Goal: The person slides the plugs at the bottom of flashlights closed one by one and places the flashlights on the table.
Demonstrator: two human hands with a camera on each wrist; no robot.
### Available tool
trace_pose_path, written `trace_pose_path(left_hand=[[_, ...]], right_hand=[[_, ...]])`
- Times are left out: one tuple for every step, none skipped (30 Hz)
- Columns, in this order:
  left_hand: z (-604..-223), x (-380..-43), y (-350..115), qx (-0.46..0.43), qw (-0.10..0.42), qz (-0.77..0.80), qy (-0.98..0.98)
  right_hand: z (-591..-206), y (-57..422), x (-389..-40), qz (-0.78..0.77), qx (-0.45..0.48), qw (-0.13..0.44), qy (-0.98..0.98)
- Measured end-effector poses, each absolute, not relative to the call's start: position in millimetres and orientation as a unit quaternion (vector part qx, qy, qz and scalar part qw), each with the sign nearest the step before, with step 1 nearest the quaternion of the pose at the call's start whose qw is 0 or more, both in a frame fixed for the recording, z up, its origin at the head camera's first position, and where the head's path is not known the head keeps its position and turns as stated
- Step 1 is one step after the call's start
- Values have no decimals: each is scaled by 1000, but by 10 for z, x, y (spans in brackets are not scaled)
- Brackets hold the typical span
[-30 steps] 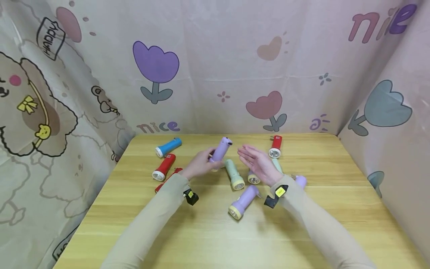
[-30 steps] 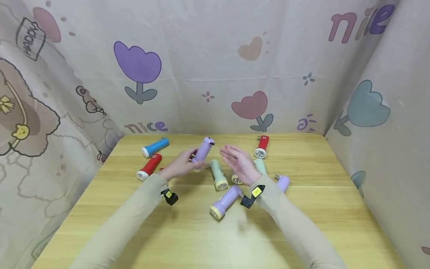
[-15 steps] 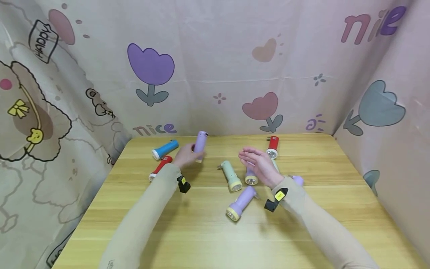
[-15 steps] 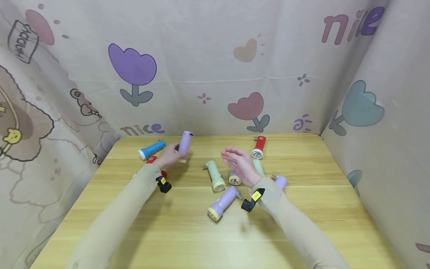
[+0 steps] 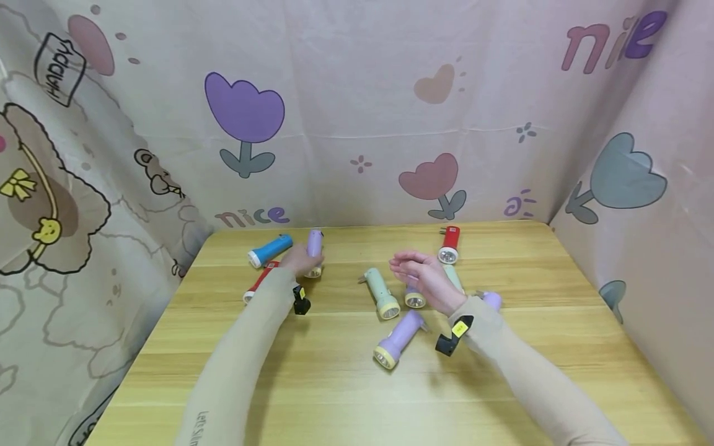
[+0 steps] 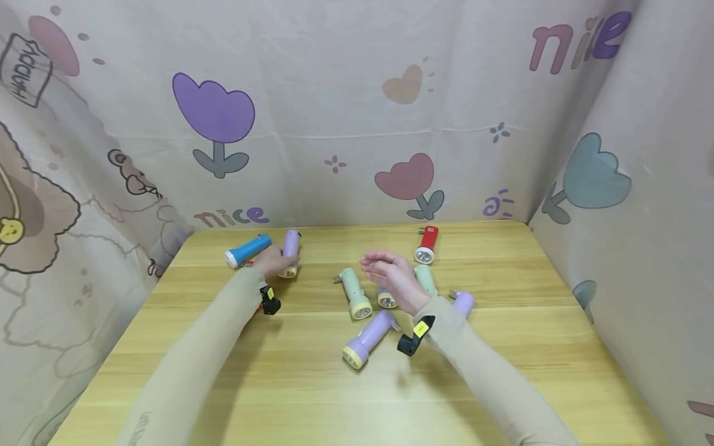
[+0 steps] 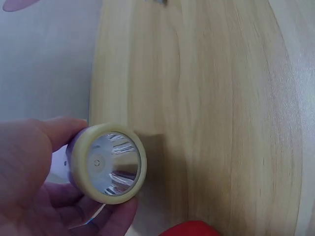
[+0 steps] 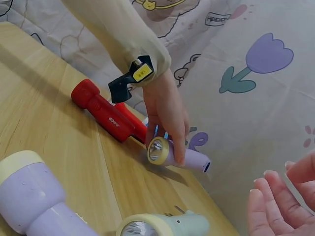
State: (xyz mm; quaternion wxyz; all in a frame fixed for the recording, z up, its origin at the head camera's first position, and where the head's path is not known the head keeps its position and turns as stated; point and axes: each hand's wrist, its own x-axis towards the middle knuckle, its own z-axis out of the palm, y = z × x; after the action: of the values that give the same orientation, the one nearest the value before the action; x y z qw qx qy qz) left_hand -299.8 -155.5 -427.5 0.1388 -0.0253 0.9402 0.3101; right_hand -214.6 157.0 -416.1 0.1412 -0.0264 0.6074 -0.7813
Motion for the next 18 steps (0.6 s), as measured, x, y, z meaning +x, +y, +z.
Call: trace_pose_path(left_hand=[[-4290,-3006,-1561,-30,142,310,940],[-4310,-3017,-1568,-34,145,308,939],[-4326,-3029,-1574,-36,148,306,940],[-4340,-3039,-1575,-39,152,306,939],[-4354,-3047,-1575,-39,155,304,939],[-4366,-3055,-1576,-37,155,299,941],[-4377,-3062,-1578,-36,155,293,943],[-4383,-3068,-1581,-36,156,289,944],[-4390,-3072,-1583,-37,157,285,945],[-4397,-3074,-1587,-40,159,282,945],[-4401,-3076,-1591,-42,161,279,946],[-4404,-3078,-1596,-45,163,277,946],[-4406,-3080,-1600,-47,166,275,946],[-4406,-3082,-1603,-50,169,276,945],[-4407,-3083,-1606,-53,171,277,944],[-4404,-3084,-1607,-54,173,279,943],[-4400,-3085,-1607,-55,175,281,942],[-4397,-3087,-1606,-55,176,281,942]], right_hand=[[-4165,1565,-2148,-779,-27,145,609],[-4170,1561,-2150,-777,-27,148,612],[-4171,1556,-2150,-774,-28,152,614],[-4174,1556,-2146,-773,-28,154,615],[-4175,1555,-2143,-772,-28,158,615],[-4176,1553,-2141,-772,-28,160,615],[-4175,1550,-2139,-772,-28,161,614],[-4174,1548,-2136,-772,-30,161,614],[-4172,1547,-2134,-772,-32,162,614],[-4171,1545,-2133,-772,-33,162,614],[-4169,1544,-2133,-771,-34,162,615],[-4167,1546,-2133,-770,-35,162,616],[-4167,1547,-2133,-770,-37,162,617],[-4170,1549,-2135,-769,-39,162,618],[-4172,1550,-2137,-768,-39,162,618],[-4173,1550,-2137,-767,-38,162,619],[-4174,1552,-2138,-767,-37,162,620],[-4176,1553,-2139,-766,-36,163,621]])
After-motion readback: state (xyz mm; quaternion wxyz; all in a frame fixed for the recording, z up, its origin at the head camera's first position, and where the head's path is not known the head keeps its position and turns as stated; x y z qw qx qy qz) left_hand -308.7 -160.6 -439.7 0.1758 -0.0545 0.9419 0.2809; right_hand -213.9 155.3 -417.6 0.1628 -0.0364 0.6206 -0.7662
